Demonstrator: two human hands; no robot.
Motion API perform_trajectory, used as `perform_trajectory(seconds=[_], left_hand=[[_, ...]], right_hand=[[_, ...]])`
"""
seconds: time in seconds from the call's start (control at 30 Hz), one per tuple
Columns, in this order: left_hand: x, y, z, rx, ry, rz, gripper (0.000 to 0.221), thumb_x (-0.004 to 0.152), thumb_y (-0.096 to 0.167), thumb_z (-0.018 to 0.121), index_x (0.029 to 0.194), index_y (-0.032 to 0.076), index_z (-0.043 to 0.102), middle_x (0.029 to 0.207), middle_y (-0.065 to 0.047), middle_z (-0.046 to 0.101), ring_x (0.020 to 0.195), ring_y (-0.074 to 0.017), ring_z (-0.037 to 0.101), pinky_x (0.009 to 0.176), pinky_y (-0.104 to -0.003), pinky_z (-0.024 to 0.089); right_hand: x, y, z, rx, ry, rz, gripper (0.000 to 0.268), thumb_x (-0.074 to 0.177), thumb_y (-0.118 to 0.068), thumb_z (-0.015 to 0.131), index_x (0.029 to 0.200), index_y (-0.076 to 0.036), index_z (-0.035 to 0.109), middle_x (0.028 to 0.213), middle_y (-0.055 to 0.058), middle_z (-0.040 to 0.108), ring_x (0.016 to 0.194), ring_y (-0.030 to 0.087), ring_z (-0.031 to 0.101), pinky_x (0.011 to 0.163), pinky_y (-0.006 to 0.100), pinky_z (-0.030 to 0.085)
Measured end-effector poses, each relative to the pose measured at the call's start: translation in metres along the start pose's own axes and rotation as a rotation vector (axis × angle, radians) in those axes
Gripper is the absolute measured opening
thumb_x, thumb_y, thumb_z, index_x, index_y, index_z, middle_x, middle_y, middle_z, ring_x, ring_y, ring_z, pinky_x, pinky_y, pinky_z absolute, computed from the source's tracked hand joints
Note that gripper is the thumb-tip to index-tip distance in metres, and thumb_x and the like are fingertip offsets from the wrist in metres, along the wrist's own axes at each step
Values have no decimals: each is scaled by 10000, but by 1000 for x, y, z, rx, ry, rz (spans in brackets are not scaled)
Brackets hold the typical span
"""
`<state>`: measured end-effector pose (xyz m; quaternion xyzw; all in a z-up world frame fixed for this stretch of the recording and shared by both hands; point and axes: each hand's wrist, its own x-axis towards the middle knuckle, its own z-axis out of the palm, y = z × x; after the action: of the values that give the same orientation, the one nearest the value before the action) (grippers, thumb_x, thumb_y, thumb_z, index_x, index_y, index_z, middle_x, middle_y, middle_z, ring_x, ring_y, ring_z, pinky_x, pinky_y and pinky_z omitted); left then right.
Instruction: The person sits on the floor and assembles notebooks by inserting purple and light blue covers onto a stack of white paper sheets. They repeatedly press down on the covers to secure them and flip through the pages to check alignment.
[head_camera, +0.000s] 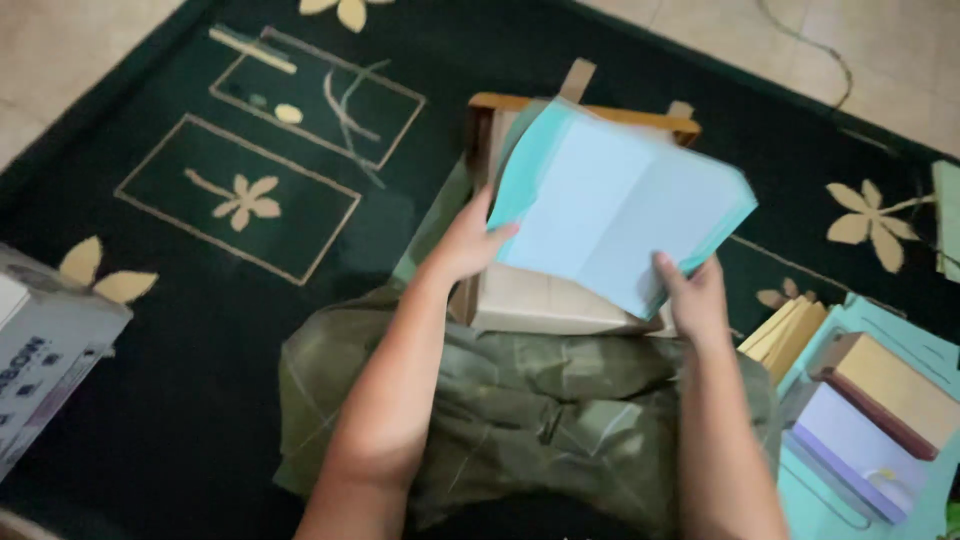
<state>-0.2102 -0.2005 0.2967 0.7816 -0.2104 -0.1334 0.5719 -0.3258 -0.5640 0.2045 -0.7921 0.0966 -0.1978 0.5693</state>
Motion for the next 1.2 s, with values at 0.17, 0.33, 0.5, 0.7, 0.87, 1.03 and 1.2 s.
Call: perform_trajectory(seconds=[0.17,0.33,0.5,0.7,0.87,1.03,1.2], left_hand=[[-13,-18,27,61,83,20,507,886,244,766,1287,-16,599,1203,-273,680,1206,-432,628,1006,-552,506],[-24,-21,48,-160,162,197,692,839,155,829,1425,105,464,1380,-146,634,1370,-273,530,1178,-463,379],[-18,-47,58,-224,409,292,673,838,196,826,1399,60,478,1327,-172,598,1309,-236,537,1153,-444,391],[-12,-90,55,-270,223,105,449,813,158,871,1219,64,703,1125,-107,763,1090,-122,661,961,-410,555],[-19,-24,43,-104,59,-129,582,790,360,889,1202,5,683,1153,-213,743,1143,-290,680,1017,-494,510],[-11,-34,37,-157,77,-174,419,812,345,889,1062,47,735,946,-123,768,950,-186,711,866,-419,557],[1,-9,44,-441,194,-421,720,737,408,946,1290,78,624,1180,-121,720,1155,-213,674,1007,-432,537]], right_hand=[[-34,-14,-9,38,88,-26,448,964,-60,735,1355,-3,523,1205,145,631,1137,212,534,1017,528,462],[-31,-54,-14,78,-7,-97,615,833,-106,813,1373,-38,526,1292,152,606,1230,256,546,1091,463,394],[-32,-20,-4,378,171,-142,495,907,-55,704,1359,-30,506,1307,140,607,1252,204,553,1091,387,426],[-27,34,2,410,186,-77,405,993,-69,636,1378,-30,512,1281,70,599,1159,121,532,1052,413,463],[-25,8,-16,187,-4,-46,384,907,-66,765,1249,-13,599,1168,66,656,1089,153,554,1046,452,446],[-23,-9,-20,8,-54,-64,306,921,-61,777,1174,26,628,1095,101,677,1035,182,545,1011,470,459],[-17,-79,-30,-77,-107,98,410,919,-141,800,1240,-8,582,1030,124,656,978,241,597,959,481,477]])
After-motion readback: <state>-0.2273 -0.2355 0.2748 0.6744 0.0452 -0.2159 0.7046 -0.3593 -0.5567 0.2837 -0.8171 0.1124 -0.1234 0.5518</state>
